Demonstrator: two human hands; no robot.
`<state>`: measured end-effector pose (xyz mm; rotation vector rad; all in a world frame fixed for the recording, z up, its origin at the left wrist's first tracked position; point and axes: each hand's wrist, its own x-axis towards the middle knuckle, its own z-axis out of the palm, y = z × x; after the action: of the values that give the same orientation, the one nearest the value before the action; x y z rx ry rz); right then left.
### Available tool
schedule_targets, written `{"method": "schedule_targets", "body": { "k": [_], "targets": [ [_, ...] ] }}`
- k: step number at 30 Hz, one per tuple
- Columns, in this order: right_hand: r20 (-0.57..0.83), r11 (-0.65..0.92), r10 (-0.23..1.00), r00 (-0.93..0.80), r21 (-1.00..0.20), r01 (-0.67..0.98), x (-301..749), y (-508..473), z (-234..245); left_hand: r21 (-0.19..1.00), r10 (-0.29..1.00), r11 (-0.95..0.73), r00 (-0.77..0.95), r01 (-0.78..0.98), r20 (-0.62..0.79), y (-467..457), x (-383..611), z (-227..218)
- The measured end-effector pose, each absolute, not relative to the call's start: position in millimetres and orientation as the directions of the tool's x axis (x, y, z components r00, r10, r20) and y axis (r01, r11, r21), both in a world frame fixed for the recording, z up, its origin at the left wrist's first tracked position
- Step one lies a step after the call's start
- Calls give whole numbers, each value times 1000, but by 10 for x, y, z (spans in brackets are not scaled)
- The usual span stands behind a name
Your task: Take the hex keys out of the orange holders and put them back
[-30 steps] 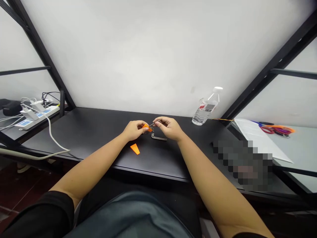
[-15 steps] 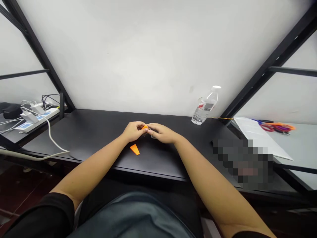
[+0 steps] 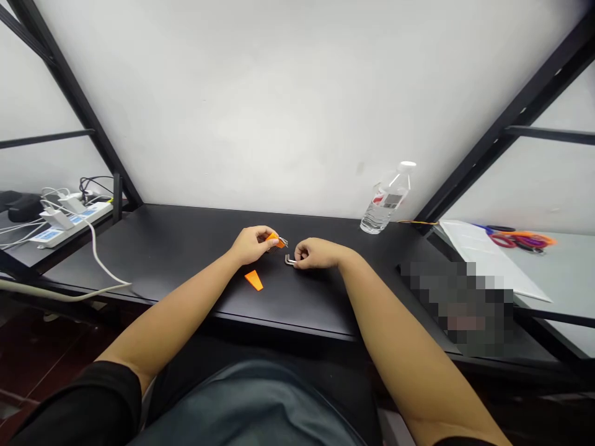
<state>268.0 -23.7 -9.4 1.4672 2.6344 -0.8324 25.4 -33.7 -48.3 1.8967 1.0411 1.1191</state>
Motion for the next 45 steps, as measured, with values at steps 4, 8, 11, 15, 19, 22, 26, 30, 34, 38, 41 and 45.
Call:
{"method": "schedule_targets", "body": {
  "k": [4, 8, 11, 15, 19, 22, 26, 30, 34, 38, 41, 45],
  "targets": [
    [-217, 451, 771, -598, -477, 755, 2710, -257, -69, 823, 877, -460, 316, 335, 362, -336, 249, -476],
    [27, 478, 779, -626, -672, 566, 2855, -236, 6, 822, 875, -462, 321, 332, 362, -334, 246, -475],
    [214, 463, 785, -582, -826, 321, 2888, -231, 36, 824, 873, -463, 331, 327, 359, -331, 249, -479],
    [360, 449, 839, -408, -882, 143, 2742, -257, -19, 810, 871, -467, 341, 353, 353, -322, 248, -484],
    [398, 481, 836, -378, -863, 154, 2600, -285, -93, 797, 869, -475, 343, 372, 358, -313, 243, -488],
    [418, 506, 832, -363, -841, 190, 2584, -283, -116, 790, 864, -482, 356, 379, 356, -319, 244, -480],
    [422, 508, 836, -351, -837, 204, 2595, -259, -131, 771, 858, -495, 367, 402, 359, -339, 245, -460],
    [411, 492, 847, -338, -846, 204, 2567, -250, -159, 769, 870, -477, 349, 426, 347, -340, 246, -461],
    [403, 489, 839, -366, -853, 184, 2525, -260, -191, 776, 871, -479, 334, 409, 361, -329, 251, -472],
    [400, 534, 823, -402, -786, 311, 2512, -260, -213, 777, 875, -474, 320, 414, 364, -318, 250, -483],
    [420, 591, 801, -428, -673, 445, 2519, -243, -216, 783, 885, -457, 303, 422, 353, -302, 252, -506],
    [421, 639, 769, -481, -542, 546, 2496, -250, -213, 807, 895, -434, 294, 402, 335, -275, 271, -554]
  ]
}}
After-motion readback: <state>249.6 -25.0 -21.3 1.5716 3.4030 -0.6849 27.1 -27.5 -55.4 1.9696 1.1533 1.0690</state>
